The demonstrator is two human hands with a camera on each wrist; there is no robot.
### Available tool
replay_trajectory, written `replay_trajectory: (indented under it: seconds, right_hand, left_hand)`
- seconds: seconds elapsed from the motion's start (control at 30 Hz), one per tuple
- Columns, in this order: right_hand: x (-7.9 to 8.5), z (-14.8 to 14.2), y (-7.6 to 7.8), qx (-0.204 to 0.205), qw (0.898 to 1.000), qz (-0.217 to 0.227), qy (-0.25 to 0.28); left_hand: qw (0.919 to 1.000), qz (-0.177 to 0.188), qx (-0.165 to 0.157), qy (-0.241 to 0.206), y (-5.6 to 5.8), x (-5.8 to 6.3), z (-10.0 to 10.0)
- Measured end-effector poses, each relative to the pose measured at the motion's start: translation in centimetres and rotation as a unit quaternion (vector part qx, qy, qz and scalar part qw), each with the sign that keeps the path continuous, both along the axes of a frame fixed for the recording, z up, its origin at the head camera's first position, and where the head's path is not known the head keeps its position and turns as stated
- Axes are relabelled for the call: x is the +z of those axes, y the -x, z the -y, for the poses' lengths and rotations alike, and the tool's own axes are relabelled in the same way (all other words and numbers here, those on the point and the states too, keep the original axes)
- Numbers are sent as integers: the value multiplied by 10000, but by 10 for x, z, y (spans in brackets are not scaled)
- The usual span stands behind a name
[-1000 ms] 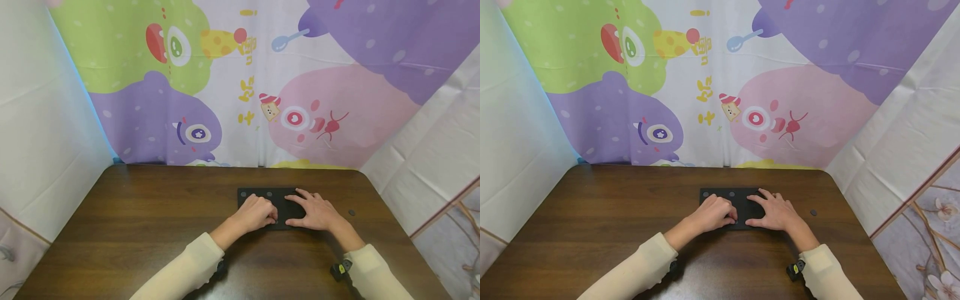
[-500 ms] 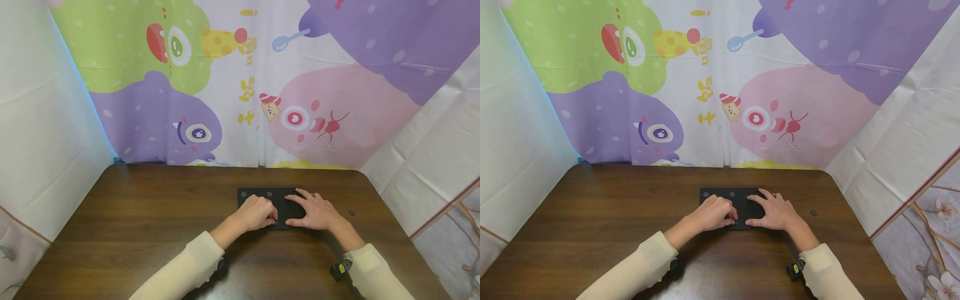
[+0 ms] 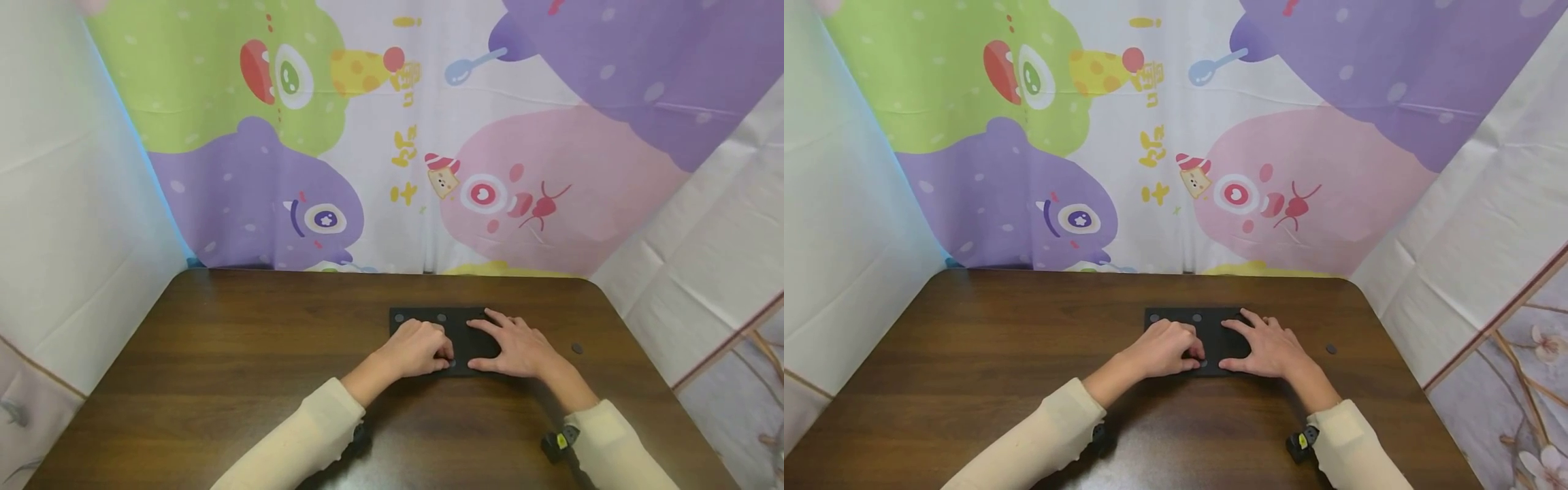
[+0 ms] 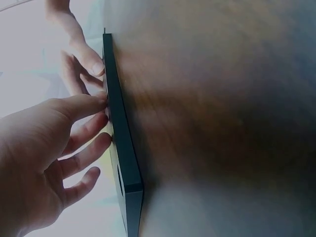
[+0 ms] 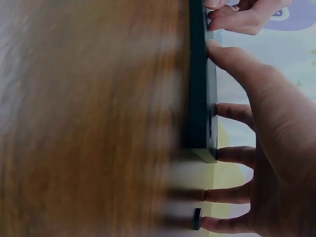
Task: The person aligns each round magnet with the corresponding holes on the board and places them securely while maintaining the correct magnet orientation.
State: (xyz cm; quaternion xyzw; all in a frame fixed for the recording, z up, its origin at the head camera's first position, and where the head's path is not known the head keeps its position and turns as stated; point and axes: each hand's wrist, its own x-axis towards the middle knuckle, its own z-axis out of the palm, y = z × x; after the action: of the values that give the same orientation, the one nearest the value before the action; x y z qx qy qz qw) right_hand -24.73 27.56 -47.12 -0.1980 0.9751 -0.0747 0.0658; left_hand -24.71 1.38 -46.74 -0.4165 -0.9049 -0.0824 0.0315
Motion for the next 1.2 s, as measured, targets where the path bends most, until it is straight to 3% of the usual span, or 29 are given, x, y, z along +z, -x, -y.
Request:
replay_trajectory:
  seconds: [0.33,0.37,0.7,1.2]
  right_hand:
    - [4,-2,0,-1,9999,143,-13]
    - [5,-2,0,0,9999,136,-8]
    - [11,2,0,155,9994,-279,103]
    - [9,-2,-5,263,9973,-657,202]
  left_hand:
    - [9994,-203,-93,-265,4,-3,7]
    - [9996,-134,-27,-230,2,2,8]
    - [9995,-88,178,-247,1,9,19]
    - [9983,-91,438,-373,3,8,50]
